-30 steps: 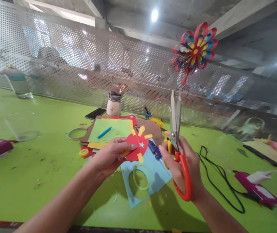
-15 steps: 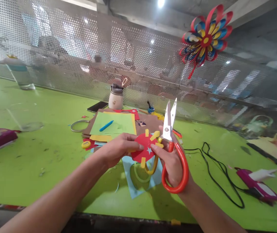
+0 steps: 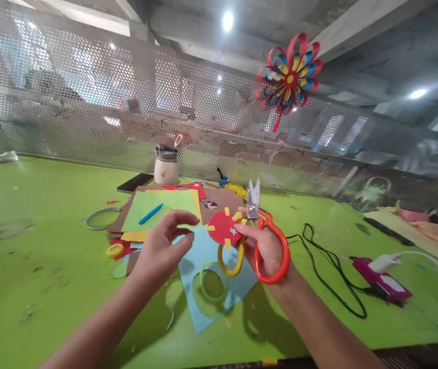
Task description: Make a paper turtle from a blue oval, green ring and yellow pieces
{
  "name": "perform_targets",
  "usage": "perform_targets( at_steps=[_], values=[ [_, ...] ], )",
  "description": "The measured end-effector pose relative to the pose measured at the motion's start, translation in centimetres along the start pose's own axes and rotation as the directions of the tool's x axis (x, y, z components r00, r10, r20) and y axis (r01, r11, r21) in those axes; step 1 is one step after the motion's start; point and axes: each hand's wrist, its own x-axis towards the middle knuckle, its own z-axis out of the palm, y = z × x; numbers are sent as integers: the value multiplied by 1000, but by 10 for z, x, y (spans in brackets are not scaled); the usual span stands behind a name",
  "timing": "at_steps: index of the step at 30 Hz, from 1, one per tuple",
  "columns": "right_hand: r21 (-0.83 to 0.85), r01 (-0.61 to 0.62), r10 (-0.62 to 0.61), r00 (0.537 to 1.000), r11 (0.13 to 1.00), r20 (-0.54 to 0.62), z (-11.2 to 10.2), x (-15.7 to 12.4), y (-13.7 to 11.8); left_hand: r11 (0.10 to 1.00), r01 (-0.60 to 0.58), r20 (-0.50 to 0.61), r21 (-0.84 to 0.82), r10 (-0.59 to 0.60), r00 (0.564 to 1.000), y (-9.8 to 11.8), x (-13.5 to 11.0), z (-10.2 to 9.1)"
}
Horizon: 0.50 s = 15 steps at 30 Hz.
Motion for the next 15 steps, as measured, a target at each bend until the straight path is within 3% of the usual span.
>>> perform_targets(
  at_steps=[1, 2, 3, 5, 7, 10, 15],
  values=[
    [7, -49, 49, 999, 999, 16, 0, 0, -2, 980, -158, 7, 123, 159, 987, 1, 0, -1],
    [13, -91, 91, 995, 996, 34, 1, -1, -3, 908, -333, 62, 253, 328, 943, 3, -1, -2],
    [19, -128, 127, 991, 992, 53, 1, -3, -4, 786, -497, 157, 366, 475, 866, 6, -1, -3],
    [28, -181, 178, 980, 983, 89, 3, -7, -4, 550, -700, 358, 455, 607, 709, 13, -1, -4],
    [40, -213, 207, 971, 976, 116, 5, -11, -4, 443, -789, 472, 426, 635, 611, 19, 1, -5],
    [57, -244, 233, 961, 968, 148, 8, -16, -4, 404, -863, 540, 303, 673, 505, 23, 4, -6],
    [57, -281, 264, 941, 958, 213, 11, -19, -4, 332, -913, 553, 237, 727, 408, 26, 7, -9]
  ],
)
